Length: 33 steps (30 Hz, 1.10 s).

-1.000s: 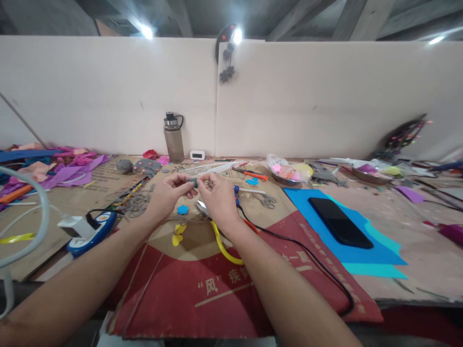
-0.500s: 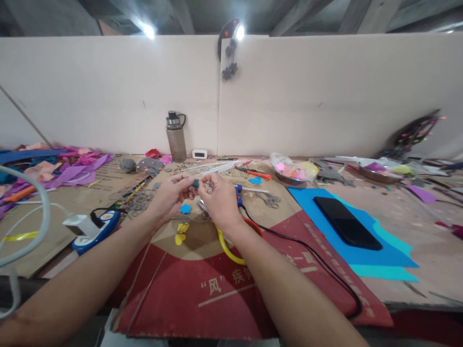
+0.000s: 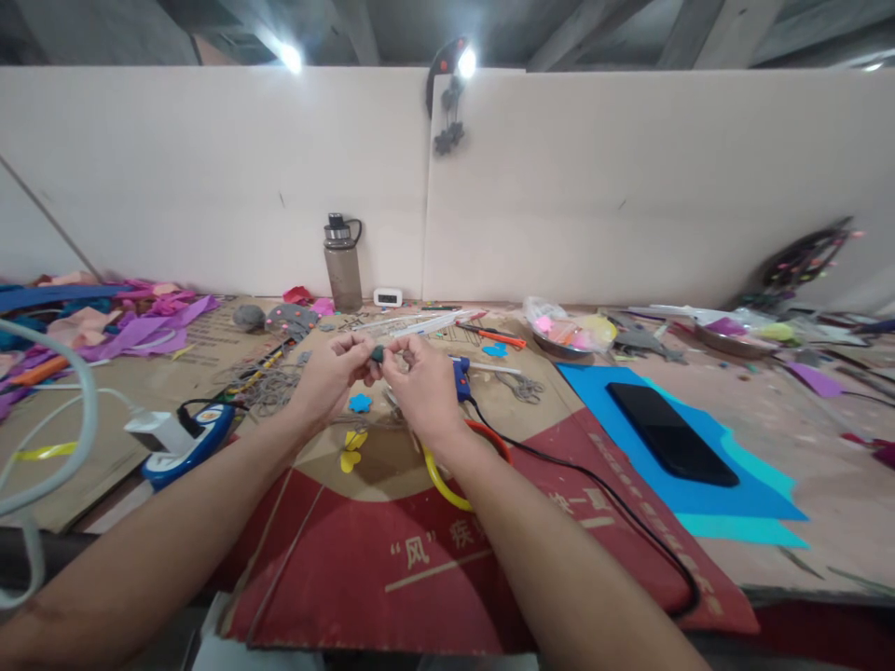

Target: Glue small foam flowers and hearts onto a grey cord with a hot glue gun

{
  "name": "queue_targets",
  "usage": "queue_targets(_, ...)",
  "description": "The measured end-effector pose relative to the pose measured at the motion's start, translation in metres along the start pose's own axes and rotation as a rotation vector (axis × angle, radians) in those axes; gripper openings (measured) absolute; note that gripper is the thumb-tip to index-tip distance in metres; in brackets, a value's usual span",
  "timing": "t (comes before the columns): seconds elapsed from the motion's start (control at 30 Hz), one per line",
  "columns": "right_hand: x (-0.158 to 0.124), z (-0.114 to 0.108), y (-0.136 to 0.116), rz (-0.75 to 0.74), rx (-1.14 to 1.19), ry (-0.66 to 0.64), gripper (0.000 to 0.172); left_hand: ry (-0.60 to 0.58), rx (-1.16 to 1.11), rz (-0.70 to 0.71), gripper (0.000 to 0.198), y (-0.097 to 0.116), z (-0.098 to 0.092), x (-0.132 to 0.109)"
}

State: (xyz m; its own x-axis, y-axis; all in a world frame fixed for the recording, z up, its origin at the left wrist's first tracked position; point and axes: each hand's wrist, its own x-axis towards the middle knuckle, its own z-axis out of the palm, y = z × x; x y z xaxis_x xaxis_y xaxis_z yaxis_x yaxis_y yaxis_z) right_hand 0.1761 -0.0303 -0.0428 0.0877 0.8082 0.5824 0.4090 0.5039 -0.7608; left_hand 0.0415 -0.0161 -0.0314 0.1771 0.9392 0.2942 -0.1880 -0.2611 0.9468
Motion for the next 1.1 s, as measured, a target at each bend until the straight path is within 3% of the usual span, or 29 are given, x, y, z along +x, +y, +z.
queue_targets(0.2,0.003,-0.010,0.001,0.084,0.044,0.014,0.013,-0.079,-0.177,-0.104,0.032,0.007,0.004,0.000)
queue_targets(0.47,0.001,-0.010,0.006,-0.043,-0.071,0.001,0.012,-0.082,0.111,-0.016,0.022,0.001,-0.002,0.000)
queue_targets(0.8,0.003,-0.016,0.011,-0.053,-0.104,-0.027,0.010,-0.020,0.326,0.030,0.028,0.010,-0.005,0.000)
queue_targets(1.1,0.005,-0.020,0.013,-0.068,-0.110,-0.119,0.011,-0.182,0.312,-0.022,0.034,0.006,-0.018,0.007)
